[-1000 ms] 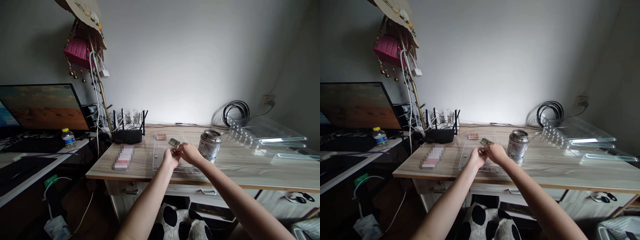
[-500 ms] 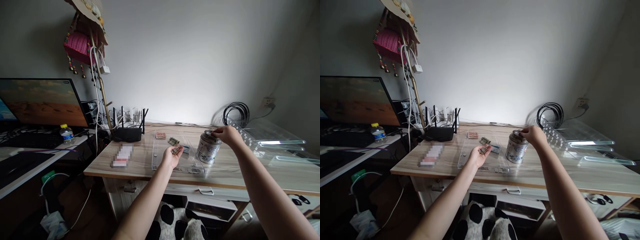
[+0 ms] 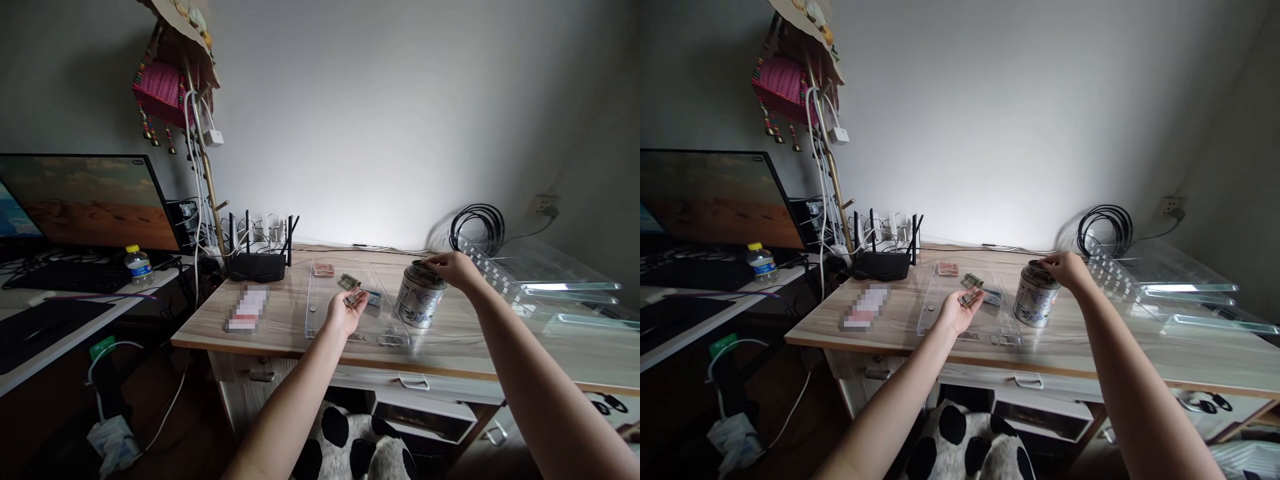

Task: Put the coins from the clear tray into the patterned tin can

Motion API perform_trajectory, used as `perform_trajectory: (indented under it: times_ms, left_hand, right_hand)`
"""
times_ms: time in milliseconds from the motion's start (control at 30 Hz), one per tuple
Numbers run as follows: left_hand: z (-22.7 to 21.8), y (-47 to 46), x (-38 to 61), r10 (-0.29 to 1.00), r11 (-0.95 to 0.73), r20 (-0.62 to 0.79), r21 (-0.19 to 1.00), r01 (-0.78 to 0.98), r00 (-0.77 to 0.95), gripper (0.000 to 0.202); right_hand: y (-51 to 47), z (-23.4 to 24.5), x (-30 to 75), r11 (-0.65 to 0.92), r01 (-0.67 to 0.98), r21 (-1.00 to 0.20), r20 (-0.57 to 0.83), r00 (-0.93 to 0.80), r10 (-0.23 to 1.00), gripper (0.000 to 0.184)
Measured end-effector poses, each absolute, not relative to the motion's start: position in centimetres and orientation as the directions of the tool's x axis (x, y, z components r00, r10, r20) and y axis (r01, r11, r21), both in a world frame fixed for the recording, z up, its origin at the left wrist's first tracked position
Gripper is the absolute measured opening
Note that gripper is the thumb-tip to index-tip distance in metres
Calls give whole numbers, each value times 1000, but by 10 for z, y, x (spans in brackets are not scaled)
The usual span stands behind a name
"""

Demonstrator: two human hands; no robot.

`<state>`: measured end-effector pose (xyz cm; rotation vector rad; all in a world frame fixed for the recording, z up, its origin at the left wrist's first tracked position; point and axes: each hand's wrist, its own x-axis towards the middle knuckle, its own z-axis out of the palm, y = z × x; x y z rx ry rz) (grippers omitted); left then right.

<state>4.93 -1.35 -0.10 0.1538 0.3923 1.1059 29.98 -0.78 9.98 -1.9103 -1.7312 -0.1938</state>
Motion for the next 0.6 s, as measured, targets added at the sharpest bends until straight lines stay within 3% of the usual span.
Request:
perform_trajectory:
  times_ms: [233,367,433,500,567,600]
  left_hand:
    - [1,-16,48,899,432,-229,320,-843,374,13]
    - [2,-17,48,899,431,-239,335,-838,367,13]
    - [2,-17,48,900,429,-243,348,-834,362,15]
    - [2,-16,48,901,428,-242,360,-829,360,17]
    - [1,-15,49,898,435,-248,365,-823,364,21]
    - [0,-14,49,894,443,-252,365,-819,371,22]
  right_hand:
    - [-7,101,295,0,912,-410,376,169,911,23]
    - [-9,111,296,-25,933,-360,282,134,950,26]
    - [-17,112,288,-47,953,-299,382,164,910,31]
    - [-28,107,269,-19,964,-266,571,173,803,32]
    - [-40,94,240,121,964,-236,662,69,746,29]
    - [-45,86,222,227,951,-212,633,-44,773,28]
